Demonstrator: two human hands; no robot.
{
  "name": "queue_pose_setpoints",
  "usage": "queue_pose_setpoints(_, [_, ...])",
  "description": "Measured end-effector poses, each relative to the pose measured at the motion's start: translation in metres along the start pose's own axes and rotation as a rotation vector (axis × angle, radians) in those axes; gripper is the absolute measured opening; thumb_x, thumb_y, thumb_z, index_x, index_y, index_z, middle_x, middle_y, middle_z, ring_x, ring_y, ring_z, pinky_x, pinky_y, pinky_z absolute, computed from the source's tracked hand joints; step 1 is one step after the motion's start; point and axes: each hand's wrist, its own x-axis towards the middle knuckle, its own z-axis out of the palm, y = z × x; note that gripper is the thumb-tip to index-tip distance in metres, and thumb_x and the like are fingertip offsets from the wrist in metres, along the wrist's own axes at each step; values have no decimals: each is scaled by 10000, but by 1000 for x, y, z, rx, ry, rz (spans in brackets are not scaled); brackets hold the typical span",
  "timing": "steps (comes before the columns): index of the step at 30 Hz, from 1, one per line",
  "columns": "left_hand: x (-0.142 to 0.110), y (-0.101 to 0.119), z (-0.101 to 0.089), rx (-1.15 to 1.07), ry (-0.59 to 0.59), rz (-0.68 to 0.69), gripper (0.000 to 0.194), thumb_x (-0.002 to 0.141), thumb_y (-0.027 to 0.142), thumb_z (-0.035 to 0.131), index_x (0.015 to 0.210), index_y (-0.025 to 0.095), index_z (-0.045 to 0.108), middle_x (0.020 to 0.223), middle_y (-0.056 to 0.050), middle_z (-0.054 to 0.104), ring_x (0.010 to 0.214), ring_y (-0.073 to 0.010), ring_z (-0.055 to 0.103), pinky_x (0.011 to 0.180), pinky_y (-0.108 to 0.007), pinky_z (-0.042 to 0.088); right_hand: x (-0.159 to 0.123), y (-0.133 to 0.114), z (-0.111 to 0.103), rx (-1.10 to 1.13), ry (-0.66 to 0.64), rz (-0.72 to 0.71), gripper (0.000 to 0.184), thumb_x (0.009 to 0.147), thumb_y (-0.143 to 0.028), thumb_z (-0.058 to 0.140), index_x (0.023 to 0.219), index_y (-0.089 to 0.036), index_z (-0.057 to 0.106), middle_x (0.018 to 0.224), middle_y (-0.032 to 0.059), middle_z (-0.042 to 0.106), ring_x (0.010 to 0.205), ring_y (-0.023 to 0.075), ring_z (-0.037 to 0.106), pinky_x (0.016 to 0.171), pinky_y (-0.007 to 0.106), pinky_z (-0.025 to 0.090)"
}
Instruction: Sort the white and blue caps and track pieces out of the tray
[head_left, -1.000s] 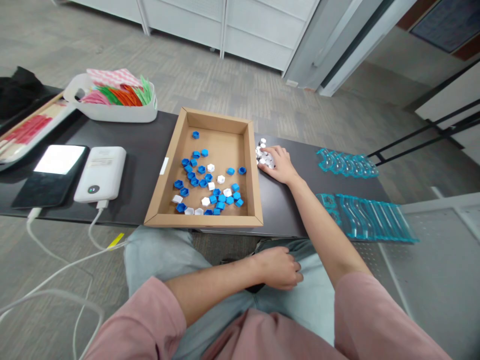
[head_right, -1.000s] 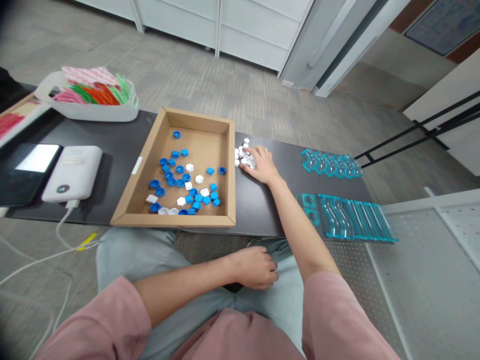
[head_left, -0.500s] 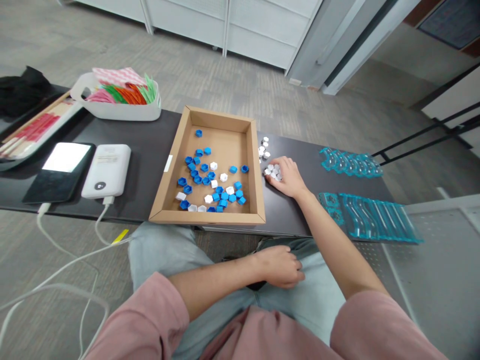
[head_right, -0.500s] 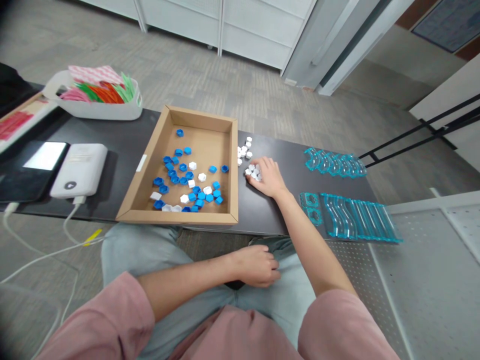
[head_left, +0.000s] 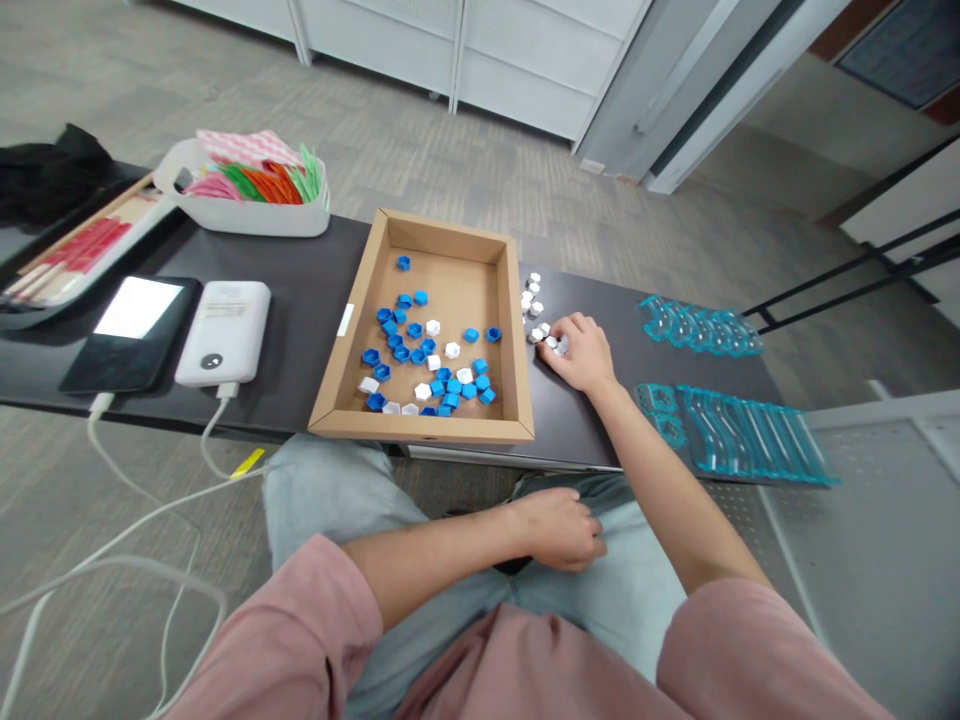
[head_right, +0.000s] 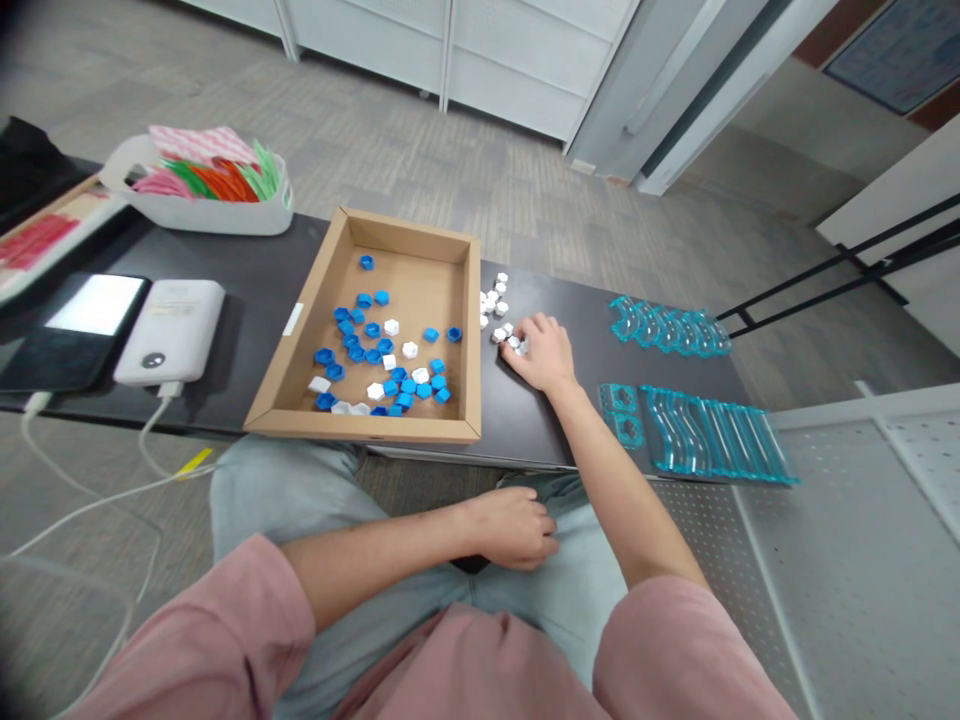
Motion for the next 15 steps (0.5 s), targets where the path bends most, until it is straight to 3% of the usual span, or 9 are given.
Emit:
queue_pose_setpoints(7, [1, 1, 0, 4, 12, 0, 204, 1144, 309, 847, 955, 238, 818, 987, -57, 888, 912, -198, 870, 696, -347, 455, 0, 1, -4, 26, -37, -14, 383, 1065, -584, 615, 1225, -343, 865, 1230, 204, 812, 1205, 525, 749, 1059, 724, 629])
queue_pose_setpoints(15, [3, 1, 0, 0, 14, 2, 192, 1124, 319, 875, 959, 243, 812, 993, -46, 897, 925, -200, 876, 695, -359, 445, 1, 9, -3, 136, 136, 38, 298, 1061, -573, 585, 1050, -373, 805, 1092, 167, 797, 1106, 473, 763, 1031, 687, 676])
